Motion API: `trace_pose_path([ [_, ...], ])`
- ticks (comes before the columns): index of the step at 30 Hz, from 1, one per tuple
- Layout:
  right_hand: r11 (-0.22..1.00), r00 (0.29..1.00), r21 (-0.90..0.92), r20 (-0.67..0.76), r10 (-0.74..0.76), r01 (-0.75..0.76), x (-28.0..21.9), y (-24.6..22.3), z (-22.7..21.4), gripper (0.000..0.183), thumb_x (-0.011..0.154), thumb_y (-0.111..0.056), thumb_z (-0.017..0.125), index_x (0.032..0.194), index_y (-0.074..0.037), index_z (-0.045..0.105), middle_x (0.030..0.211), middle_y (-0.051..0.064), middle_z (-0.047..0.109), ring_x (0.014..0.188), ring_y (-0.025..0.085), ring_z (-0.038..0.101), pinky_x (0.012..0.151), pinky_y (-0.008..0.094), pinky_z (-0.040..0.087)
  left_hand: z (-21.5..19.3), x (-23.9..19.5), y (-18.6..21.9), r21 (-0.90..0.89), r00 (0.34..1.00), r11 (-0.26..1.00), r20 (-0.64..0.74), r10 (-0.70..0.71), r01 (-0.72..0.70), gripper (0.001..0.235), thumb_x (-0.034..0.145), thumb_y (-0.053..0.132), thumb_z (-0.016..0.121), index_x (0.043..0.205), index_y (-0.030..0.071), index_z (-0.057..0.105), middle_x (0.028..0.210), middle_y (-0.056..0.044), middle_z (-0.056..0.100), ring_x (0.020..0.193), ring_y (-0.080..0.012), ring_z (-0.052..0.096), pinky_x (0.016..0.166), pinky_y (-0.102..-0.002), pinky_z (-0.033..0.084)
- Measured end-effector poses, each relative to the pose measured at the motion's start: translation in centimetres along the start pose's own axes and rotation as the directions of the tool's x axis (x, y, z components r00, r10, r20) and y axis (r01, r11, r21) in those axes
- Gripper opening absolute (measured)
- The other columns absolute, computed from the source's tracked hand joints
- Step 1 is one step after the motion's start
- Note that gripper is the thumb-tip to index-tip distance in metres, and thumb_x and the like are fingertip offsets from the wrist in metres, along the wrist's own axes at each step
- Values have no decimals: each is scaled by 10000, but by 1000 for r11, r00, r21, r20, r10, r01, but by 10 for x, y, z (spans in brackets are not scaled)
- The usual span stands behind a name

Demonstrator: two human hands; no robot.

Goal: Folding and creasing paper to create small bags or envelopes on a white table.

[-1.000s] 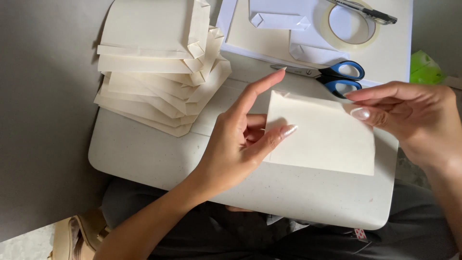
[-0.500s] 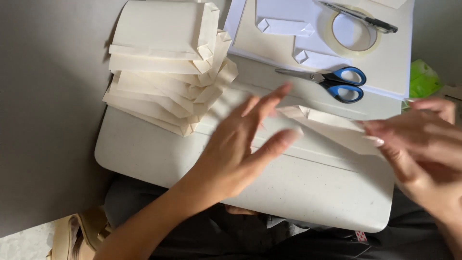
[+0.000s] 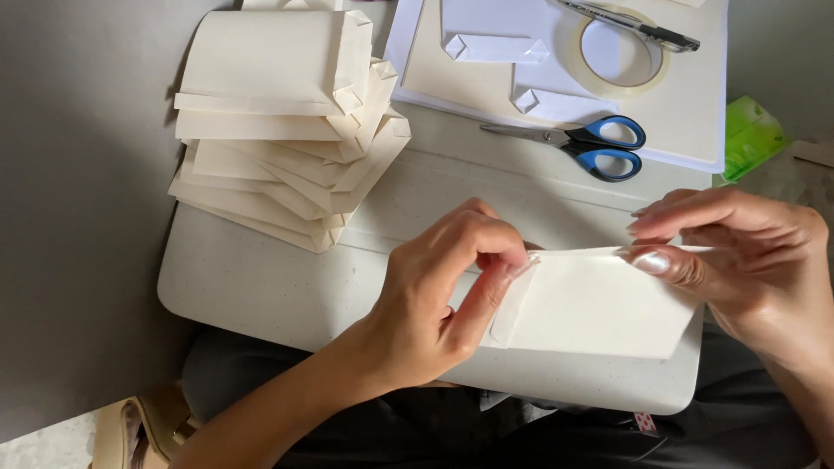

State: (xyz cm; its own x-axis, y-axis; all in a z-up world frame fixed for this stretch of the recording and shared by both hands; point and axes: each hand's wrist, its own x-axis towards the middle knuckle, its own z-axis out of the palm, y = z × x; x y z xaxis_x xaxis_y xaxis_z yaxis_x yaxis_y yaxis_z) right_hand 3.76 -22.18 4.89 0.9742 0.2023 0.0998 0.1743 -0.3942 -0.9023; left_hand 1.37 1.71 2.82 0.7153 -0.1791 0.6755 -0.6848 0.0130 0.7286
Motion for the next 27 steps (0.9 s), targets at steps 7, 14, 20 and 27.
trace_pose_path([
  [7,937,931,-65,156,-330,343,6,3,-8,65,780,-145,609,838,-119,625,748,41,639,690,105,607,1020,333,521,-6,3,14,-7,978,979,50,-201,202,210,974,57,424,1026,52,627,818,-56,477,709,-138,493,671,-224,426],
  [14,937,934,-126,197,-299,327,2,-1,-8,293,646,-144,693,928,-103,626,752,48,653,699,126,612,1066,355,525,-6,1,17,8,982,982,9,-189,189,191,876,-6,629,1059,48,619,878,-73,616,724,-132,621,720,-214,543],
  [20,897,910,-184,187,-369,402,0,1,-10,217,671,-136,684,876,-98,626,738,39,641,664,129,618,1033,375,516,-2,-6,14,50,987,986,-12,-160,160,282,855,-19,715,1094,87,610,899,-68,629,730,-117,648,743,-202,592],
  [27,828,880,-302,216,-424,473,0,0,-16,250,632,-157,723,857,-103,630,691,20,638,618,115,571,1026,376,475,4,-8,8,272,996,961,-50,69,-53,275,872,-83,721,1094,37,611,829,-57,585,695,-142,573,671,-227,557],
])
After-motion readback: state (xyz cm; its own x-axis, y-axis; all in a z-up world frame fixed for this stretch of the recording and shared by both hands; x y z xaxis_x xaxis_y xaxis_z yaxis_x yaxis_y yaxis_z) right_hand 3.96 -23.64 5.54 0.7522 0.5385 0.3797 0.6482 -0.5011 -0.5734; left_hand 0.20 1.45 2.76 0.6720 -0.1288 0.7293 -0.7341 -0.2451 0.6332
